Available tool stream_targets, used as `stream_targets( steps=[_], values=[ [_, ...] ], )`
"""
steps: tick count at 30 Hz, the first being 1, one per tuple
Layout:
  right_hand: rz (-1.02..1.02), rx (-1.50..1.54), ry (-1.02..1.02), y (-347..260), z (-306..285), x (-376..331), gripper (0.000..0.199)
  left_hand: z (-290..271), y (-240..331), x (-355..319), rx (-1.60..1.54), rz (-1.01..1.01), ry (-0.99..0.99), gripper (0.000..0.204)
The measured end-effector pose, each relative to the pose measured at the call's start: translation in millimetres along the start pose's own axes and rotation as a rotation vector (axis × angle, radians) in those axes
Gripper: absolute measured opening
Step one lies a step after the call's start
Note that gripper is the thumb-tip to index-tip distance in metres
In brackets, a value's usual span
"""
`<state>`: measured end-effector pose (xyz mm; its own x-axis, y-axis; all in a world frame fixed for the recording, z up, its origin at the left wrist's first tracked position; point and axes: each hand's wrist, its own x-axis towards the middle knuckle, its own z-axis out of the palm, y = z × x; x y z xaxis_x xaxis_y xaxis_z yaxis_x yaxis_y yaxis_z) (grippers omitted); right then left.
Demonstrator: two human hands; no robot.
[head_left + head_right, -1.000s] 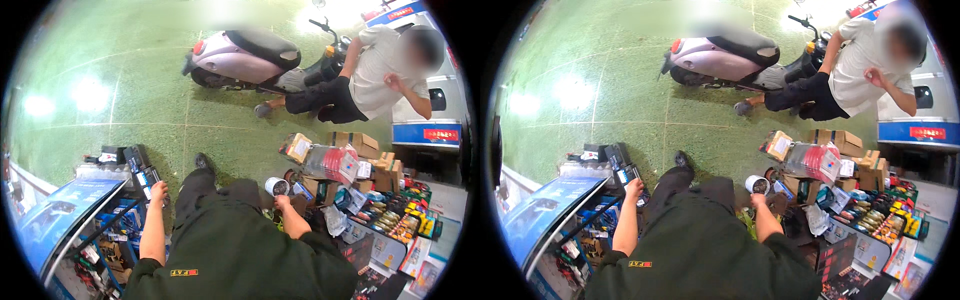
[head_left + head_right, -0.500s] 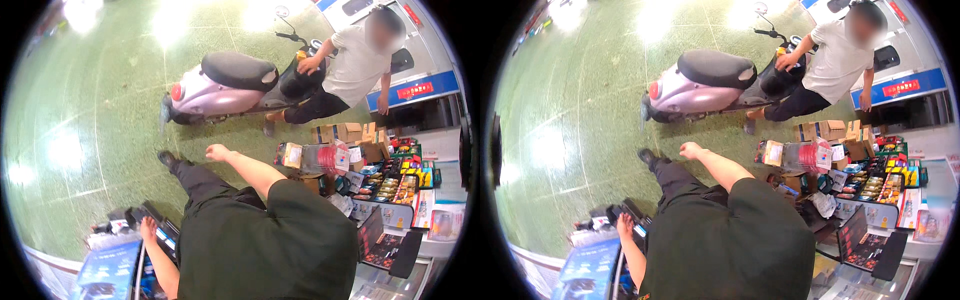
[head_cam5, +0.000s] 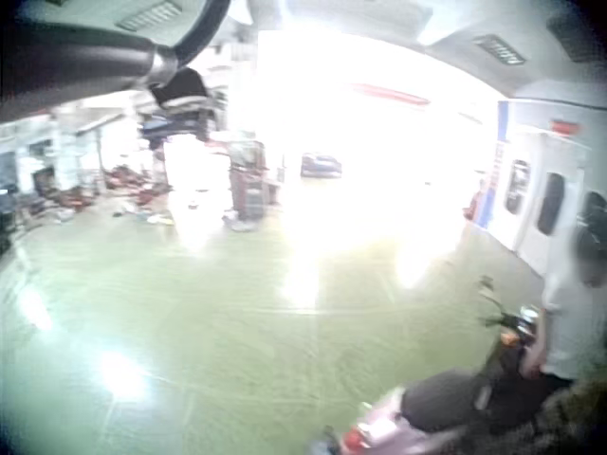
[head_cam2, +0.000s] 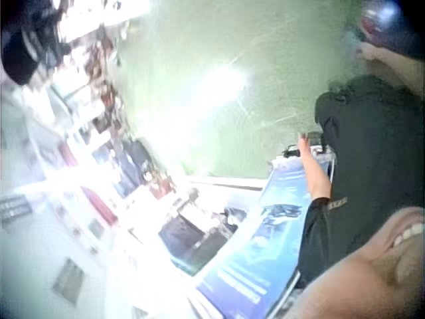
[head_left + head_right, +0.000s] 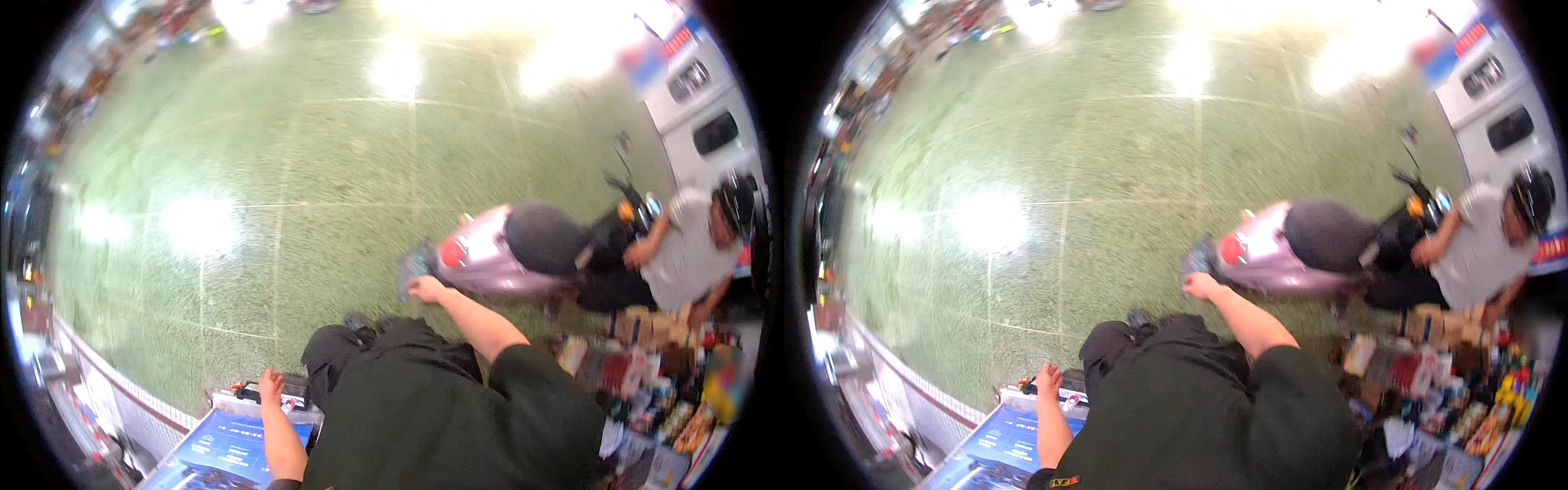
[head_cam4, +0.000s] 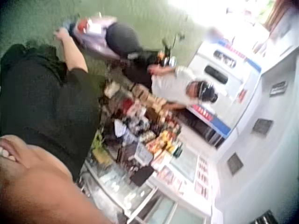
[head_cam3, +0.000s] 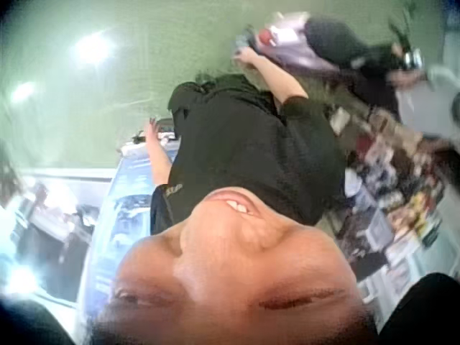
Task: The person retrieves a white plastic container from a cluttered shelf and carries it to the center of the garage. They squat down and use a spray can to apply a cleaning agent inside the container, followed by wiping the interior with a cloth. The person then stands up and sprays the exterior of the container before walking back towards the shelf.
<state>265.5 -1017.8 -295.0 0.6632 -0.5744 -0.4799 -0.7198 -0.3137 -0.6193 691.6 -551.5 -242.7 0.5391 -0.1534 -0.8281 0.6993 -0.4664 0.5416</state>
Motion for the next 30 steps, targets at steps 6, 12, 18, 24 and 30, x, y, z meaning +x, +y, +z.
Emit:
stream_targets(
  steps=[6,12,18,24,30],
  values=[
    [0.149,-0.038,-0.085,-59,-23,148,0.041,31,69,121,0.092,-0.114,-0.072,0.039],
    [0.515,-0.018,-0.244,-113,-62,243,0.036,74,167,175,0.111,-0.345,-0.039,0.035],
    [0.46,0.13,-0.046,-224,-97,377,0.028,65,331,278,0.354,-0.258,0.012,0.027],
    [0.543,0.11,-0.228,-325,-121,580,0.027,77,538,417,0.311,0.1,0.082,0.028],
    [0.18,-0.112,-0.209,-446,-196,817,0.035,89,679,497,0.329,0.117,0.145,0.025]
  ],
)
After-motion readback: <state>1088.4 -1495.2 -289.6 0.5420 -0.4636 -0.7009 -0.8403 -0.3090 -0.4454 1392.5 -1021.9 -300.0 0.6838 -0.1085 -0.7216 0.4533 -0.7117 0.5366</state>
